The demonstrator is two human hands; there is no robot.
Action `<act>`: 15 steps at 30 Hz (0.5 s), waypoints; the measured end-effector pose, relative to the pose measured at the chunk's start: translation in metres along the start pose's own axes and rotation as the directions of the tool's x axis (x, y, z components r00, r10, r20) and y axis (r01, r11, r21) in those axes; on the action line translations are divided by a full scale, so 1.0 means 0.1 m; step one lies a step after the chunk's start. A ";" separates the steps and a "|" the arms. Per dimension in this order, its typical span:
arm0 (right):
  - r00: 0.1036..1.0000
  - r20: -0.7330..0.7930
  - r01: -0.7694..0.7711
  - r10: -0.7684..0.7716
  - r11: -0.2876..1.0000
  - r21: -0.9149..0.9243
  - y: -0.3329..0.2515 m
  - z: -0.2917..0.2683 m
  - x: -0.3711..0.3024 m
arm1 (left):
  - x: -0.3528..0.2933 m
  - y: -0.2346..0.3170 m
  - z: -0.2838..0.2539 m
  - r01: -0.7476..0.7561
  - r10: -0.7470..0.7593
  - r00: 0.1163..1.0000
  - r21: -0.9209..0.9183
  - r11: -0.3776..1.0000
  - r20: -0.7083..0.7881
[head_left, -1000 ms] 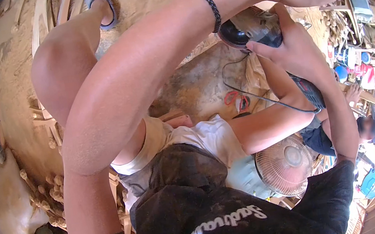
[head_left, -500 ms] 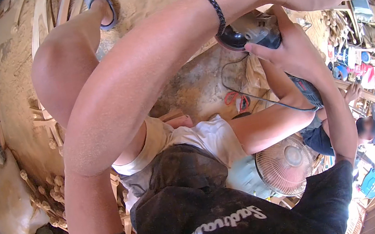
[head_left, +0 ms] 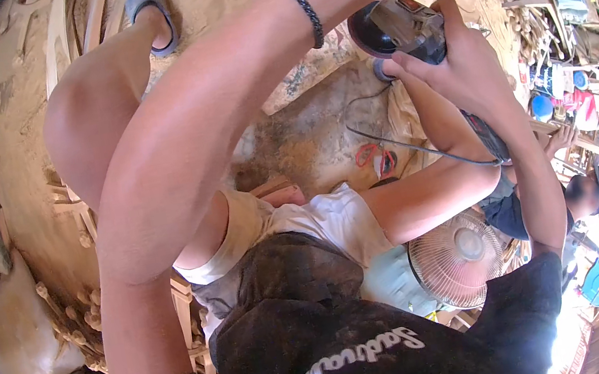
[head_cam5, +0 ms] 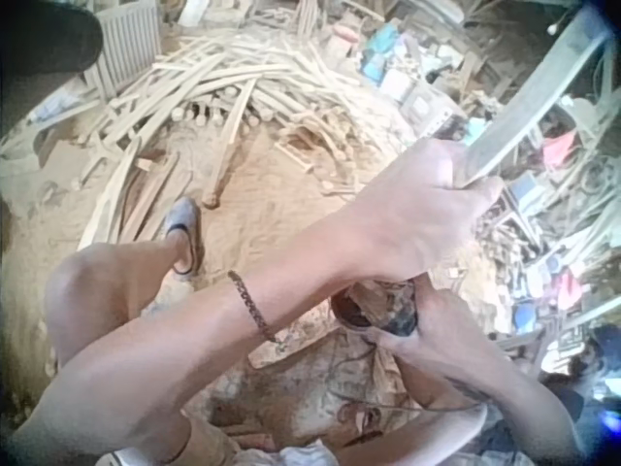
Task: The person sands the surface of wooden components, including a cross-shaped piece and a block, using a handheld electric orbital sander.
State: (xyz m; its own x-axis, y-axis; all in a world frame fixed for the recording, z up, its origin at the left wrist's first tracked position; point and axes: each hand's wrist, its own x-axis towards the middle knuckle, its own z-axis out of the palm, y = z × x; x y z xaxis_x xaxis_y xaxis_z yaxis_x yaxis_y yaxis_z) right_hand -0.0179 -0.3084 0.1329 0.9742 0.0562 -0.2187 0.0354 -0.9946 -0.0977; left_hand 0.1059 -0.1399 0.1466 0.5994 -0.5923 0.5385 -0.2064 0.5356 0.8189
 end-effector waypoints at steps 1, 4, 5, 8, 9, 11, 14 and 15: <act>1.000 -0.012 0.012 -0.012 1.000 -0.008 0.01 0.02 0.02 | 0.02 -0.13 0.01 -0.069 0.069 0.998 -0.038 0.997 -0.016; 0.999 -0.035 0.011 -0.012 1.000 -0.010 0.08 0.03 0.01 | -0.03 0.08 -0.13 0.068 -0.059 0.992 -0.074 0.995 0.112; 0.999 -0.042 -0.030 0.030 1.000 -0.005 0.09 0.02 0.01 | -0.04 0.14 -0.12 0.103 -0.096 0.989 -0.058 0.993 0.111; 0.989 -0.064 -0.130 0.131 0.991 0.026 0.16 -0.01 0.00 | -0.03 0.19 0.07 0.075 -0.051 0.985 0.146 0.986 -0.165; 0.986 -0.072 -0.146 0.149 0.988 0.046 0.20 0.00 -0.03 | -0.08 0.14 0.15 0.011 0.065 0.956 0.257 0.966 -0.287; 0.982 -0.093 -0.155 0.167 0.981 0.116 0.27 0.04 -0.13 | -0.20 -0.04 0.36 -0.074 0.320 0.827 0.475 0.877 -0.462; 0.980 -0.121 -0.120 0.155 0.960 0.254 0.26 0.11 -0.29 | -0.19 -0.15 0.30 -0.173 0.388 0.787 0.432 0.885 -0.480; 0.979 -0.121 -0.125 0.165 0.950 0.287 0.24 0.15 -0.31 | -0.08 -0.17 -0.05 -0.174 0.212 0.917 0.138 0.975 -0.338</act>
State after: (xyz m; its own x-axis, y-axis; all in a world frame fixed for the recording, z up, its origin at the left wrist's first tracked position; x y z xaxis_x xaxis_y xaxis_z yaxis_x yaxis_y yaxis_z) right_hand -0.0506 -0.3322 0.1226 0.9863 -0.1198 -0.1130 -0.1520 -0.9264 -0.3446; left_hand 0.1081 -0.1415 0.1270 0.7676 -0.2261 0.5998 -0.4124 0.5420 0.7322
